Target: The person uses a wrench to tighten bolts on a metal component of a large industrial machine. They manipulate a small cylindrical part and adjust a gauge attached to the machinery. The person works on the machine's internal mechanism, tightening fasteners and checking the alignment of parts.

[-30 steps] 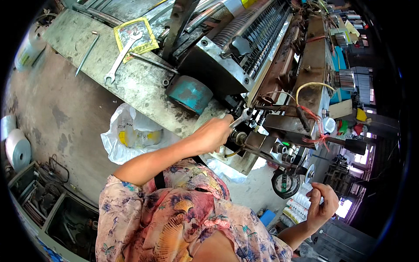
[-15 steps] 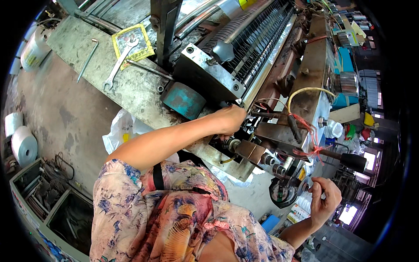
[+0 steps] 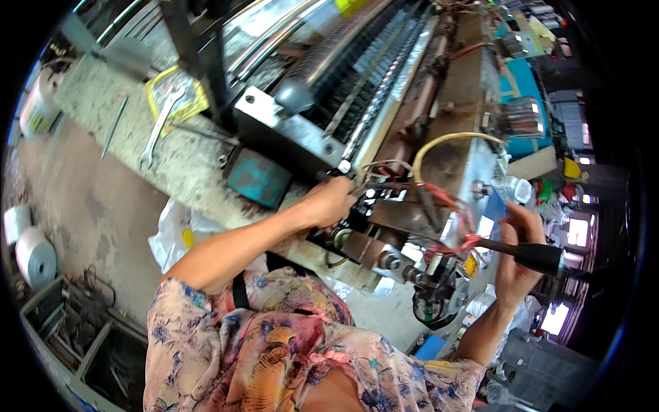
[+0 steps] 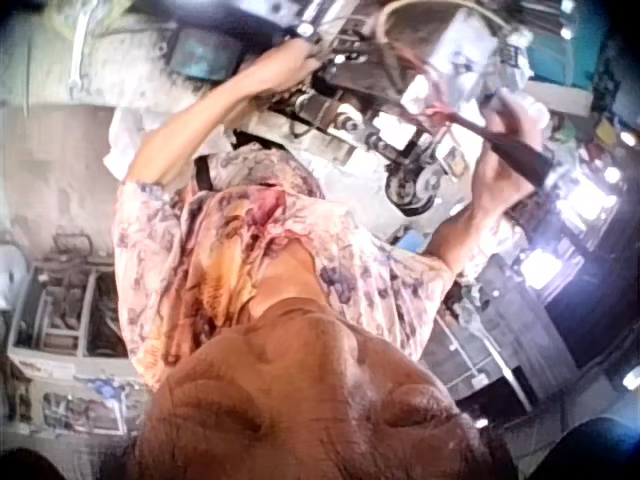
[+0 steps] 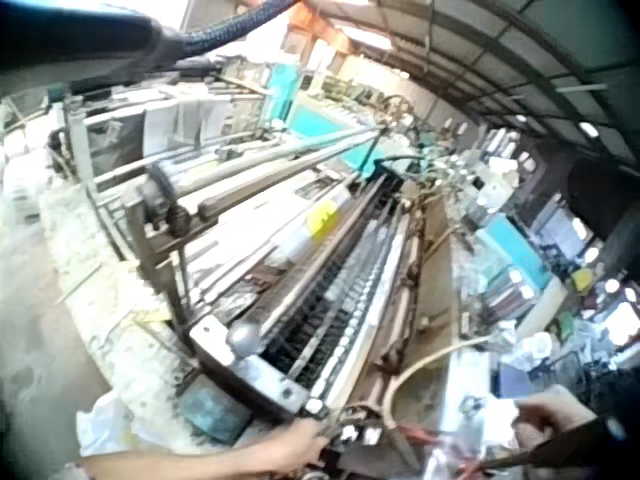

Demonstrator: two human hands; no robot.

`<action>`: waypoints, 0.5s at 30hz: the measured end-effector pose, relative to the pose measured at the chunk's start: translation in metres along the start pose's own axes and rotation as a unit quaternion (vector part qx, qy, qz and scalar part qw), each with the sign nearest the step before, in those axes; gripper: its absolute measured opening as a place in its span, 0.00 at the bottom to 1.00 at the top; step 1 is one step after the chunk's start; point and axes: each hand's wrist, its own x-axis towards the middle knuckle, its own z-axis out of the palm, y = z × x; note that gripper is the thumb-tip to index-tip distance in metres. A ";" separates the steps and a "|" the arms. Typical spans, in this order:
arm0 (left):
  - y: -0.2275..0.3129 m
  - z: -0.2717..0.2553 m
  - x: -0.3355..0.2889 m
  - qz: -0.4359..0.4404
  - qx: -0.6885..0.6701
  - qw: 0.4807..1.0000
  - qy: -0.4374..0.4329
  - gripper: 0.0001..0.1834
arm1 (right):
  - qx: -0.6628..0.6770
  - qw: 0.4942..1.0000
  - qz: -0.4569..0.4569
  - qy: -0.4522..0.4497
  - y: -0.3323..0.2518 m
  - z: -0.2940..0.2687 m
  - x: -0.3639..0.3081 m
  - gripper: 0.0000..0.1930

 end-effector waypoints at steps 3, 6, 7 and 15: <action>-0.002 0.001 -0.002 0.001 -0.023 1.000 0.007 0.12 | -0.008 0.994 -0.004 -0.109 -0.012 0.003 0.026 0.21; -0.003 0.002 -0.002 0.015 -0.012 1.000 0.007 0.13 | -0.122 0.981 -0.080 -0.129 -0.014 0.011 0.043 0.20; -0.002 0.002 -0.001 0.014 -0.021 1.000 0.004 0.13 | -0.135 0.978 -0.096 -0.124 -0.017 0.015 0.049 0.21; 0.001 0.002 -0.004 0.009 -0.014 1.000 -0.009 0.12 | -0.110 0.974 -0.090 -0.178 -0.021 0.009 0.060 0.12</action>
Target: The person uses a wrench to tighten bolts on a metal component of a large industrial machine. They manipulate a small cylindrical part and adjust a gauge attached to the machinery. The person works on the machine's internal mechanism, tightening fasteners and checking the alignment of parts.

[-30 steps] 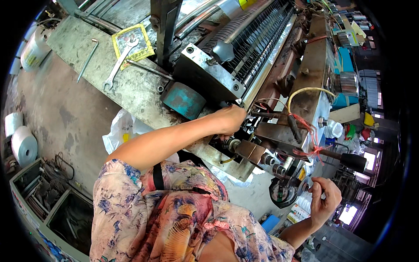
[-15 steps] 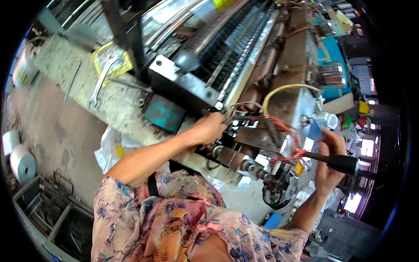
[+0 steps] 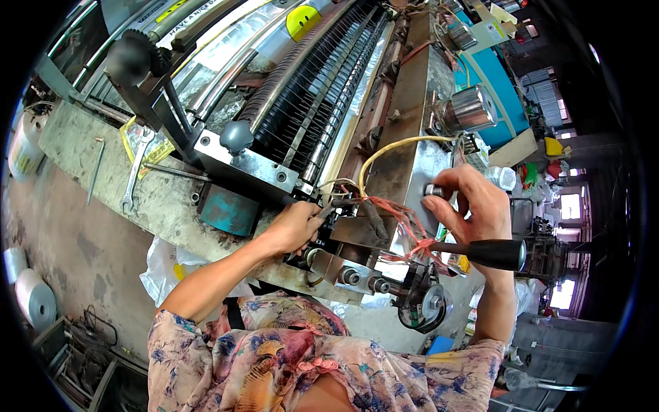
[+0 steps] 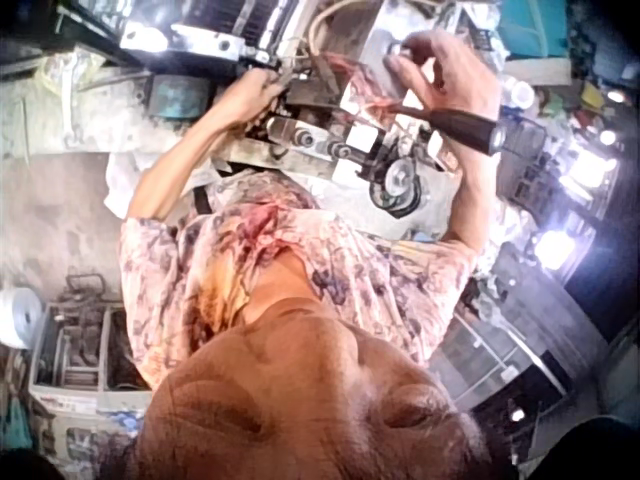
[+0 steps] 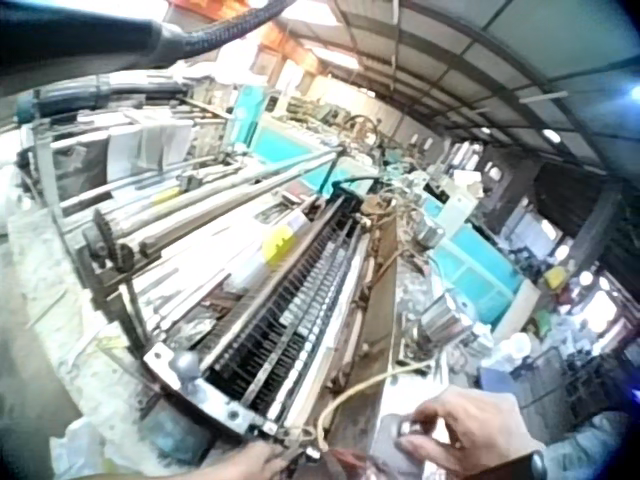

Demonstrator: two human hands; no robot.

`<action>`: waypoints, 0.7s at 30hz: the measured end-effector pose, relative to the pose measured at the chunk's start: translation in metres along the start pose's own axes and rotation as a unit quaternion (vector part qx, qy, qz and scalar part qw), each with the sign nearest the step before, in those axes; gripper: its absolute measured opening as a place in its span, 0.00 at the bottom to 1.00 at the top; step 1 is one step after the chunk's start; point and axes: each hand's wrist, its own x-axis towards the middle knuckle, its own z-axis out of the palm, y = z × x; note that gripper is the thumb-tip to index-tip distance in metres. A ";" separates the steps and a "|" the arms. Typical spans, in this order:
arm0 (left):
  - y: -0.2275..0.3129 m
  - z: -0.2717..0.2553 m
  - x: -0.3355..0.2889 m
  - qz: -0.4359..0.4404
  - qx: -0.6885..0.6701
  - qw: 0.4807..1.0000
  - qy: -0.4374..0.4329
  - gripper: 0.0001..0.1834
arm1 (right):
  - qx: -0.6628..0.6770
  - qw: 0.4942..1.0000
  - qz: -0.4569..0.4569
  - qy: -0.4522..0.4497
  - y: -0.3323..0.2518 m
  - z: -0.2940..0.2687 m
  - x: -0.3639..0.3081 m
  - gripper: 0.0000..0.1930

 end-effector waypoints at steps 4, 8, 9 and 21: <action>0.000 -0.001 -0.004 0.002 -0.008 1.000 0.009 0.12 | -0.012 0.999 -0.006 0.032 0.002 -0.011 -0.002 0.18; -0.005 0.001 0.000 0.016 -0.009 1.000 0.003 0.13 | -0.022 0.995 0.015 0.098 0.007 0.008 -0.007 0.30; -0.004 0.002 0.000 0.016 -0.010 1.000 -0.001 0.12 | -0.034 0.993 0.045 0.099 0.008 0.008 -0.009 0.30; -0.011 -0.001 0.003 0.027 -0.007 1.000 0.004 0.13 | 0.019 0.985 0.154 0.081 0.014 0.010 -0.015 0.30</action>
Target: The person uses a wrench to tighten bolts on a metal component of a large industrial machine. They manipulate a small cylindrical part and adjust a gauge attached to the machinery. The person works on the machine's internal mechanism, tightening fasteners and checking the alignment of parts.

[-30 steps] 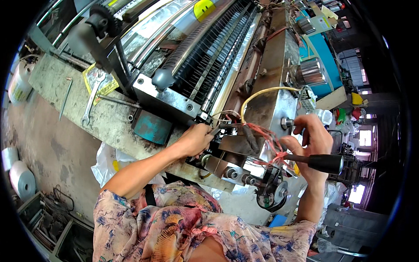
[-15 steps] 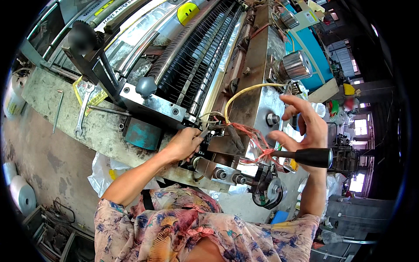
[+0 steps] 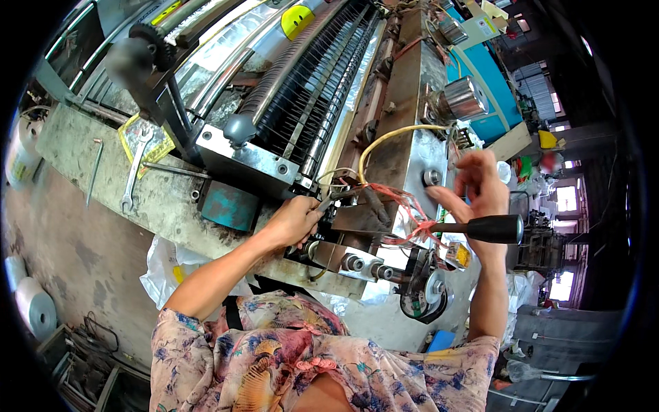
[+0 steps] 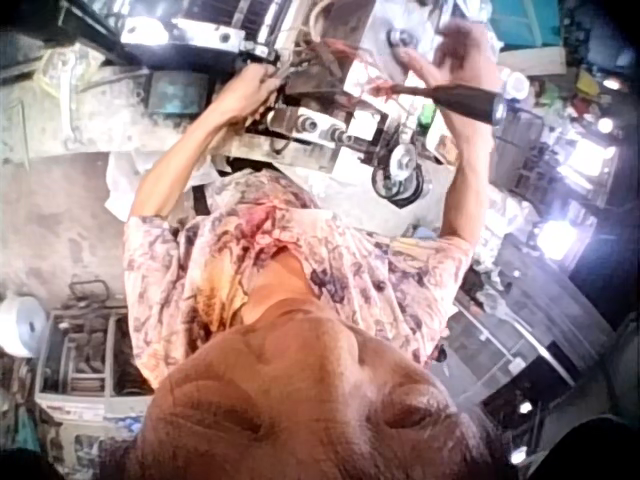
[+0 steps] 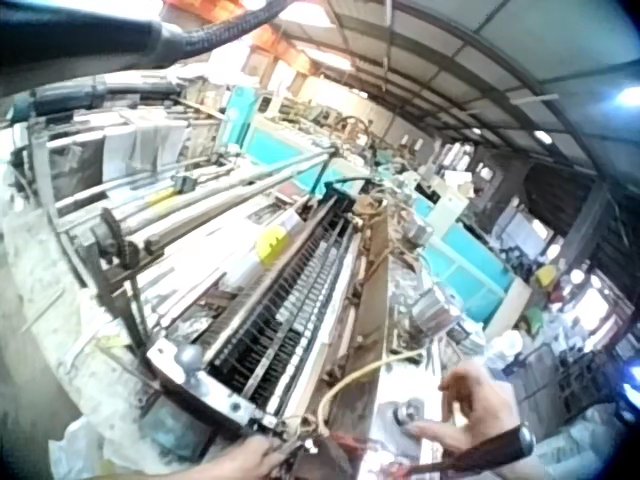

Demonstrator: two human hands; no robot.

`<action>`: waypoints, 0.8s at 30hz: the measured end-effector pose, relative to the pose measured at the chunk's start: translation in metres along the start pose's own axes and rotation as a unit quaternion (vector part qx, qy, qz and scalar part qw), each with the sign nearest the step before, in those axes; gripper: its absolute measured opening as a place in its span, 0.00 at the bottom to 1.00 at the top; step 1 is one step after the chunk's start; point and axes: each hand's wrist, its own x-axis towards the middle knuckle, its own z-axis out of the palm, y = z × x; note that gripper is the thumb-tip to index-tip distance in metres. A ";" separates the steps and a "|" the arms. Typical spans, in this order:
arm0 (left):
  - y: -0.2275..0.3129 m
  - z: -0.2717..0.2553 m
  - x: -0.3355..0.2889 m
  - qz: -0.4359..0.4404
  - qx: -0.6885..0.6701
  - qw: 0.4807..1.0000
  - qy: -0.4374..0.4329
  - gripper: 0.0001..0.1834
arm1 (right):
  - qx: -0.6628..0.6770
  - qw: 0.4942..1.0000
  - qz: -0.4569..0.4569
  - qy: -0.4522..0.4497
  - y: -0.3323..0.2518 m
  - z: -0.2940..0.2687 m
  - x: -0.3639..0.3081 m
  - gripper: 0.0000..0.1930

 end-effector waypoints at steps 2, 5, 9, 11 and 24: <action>0.003 -0.001 -0.002 -0.015 0.004 1.000 0.002 0.13 | 0.098 0.995 0.000 -0.022 0.011 -0.018 -0.016 0.29; -0.011 -0.001 0.008 -0.018 0.186 0.981 -0.047 0.08 | 0.027 0.983 -0.112 0.140 0.004 -0.036 -0.049 0.24; -0.005 -0.009 -0.032 0.095 0.325 0.940 -0.032 0.05 | 0.019 0.953 -0.120 0.279 -0.029 -0.047 -0.120 0.08; -0.018 -0.018 -0.066 0.157 0.349 0.923 0.037 0.07 | 0.124 0.949 -0.202 0.207 -0.053 -0.016 -0.130 0.07; -0.165 -0.029 -0.324 -0.045 -0.308 0.915 0.255 0.23 | -0.344 0.859 -0.350 -0.146 -0.241 0.319 -0.019 0.04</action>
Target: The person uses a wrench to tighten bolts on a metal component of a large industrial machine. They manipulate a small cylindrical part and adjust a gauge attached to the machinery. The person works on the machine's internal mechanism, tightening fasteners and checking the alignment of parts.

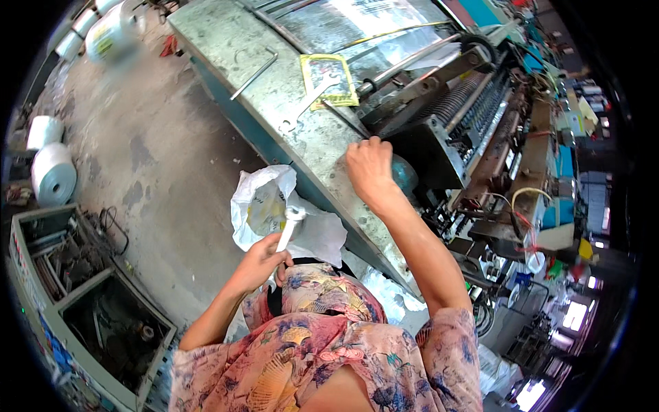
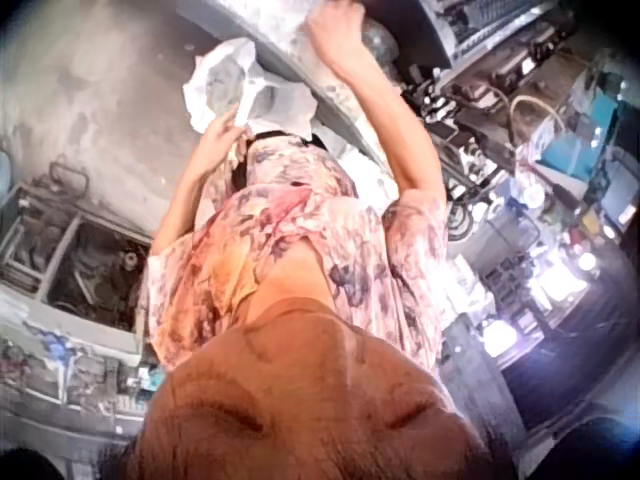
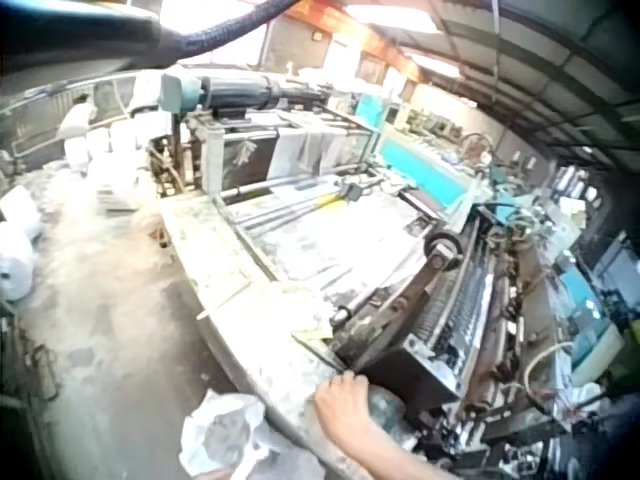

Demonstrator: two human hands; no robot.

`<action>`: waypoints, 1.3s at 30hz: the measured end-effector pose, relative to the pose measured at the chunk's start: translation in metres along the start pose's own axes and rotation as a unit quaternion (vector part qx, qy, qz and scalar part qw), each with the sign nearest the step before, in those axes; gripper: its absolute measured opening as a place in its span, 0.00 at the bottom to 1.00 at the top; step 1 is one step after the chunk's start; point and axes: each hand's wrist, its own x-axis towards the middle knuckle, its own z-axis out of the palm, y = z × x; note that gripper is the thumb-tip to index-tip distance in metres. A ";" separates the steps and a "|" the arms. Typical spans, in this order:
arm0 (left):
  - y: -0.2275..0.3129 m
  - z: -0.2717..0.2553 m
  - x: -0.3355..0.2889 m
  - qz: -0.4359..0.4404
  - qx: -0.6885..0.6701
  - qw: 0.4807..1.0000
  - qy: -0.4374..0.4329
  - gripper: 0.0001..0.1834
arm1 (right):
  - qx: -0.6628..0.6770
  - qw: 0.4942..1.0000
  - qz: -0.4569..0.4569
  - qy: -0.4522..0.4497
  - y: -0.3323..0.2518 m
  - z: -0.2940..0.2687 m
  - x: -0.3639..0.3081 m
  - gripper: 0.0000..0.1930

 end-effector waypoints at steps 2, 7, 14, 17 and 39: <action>-0.014 -0.010 -0.010 0.034 -0.095 0.995 0.026 0.29 | 0.018 0.999 0.035 0.013 -0.008 0.025 0.013 0.04; -0.013 -0.010 -0.011 0.055 -0.162 0.985 0.002 0.30 | 0.078 0.996 0.039 0.024 0.003 0.029 0.016 0.04; 0.020 0.021 0.031 0.085 0.076 0.988 -0.109 0.28 | 0.461 0.856 0.044 0.230 0.107 -0.208 -0.180 0.14; 0.050 0.052 0.061 0.108 0.168 0.963 -0.179 0.27 | 0.260 0.748 0.252 0.557 0.207 -0.216 -0.285 0.17; 0.066 0.147 0.111 0.028 0.086 0.971 -0.221 0.11 | 0.384 0.898 0.198 0.086 0.289 -0.117 -0.250 0.12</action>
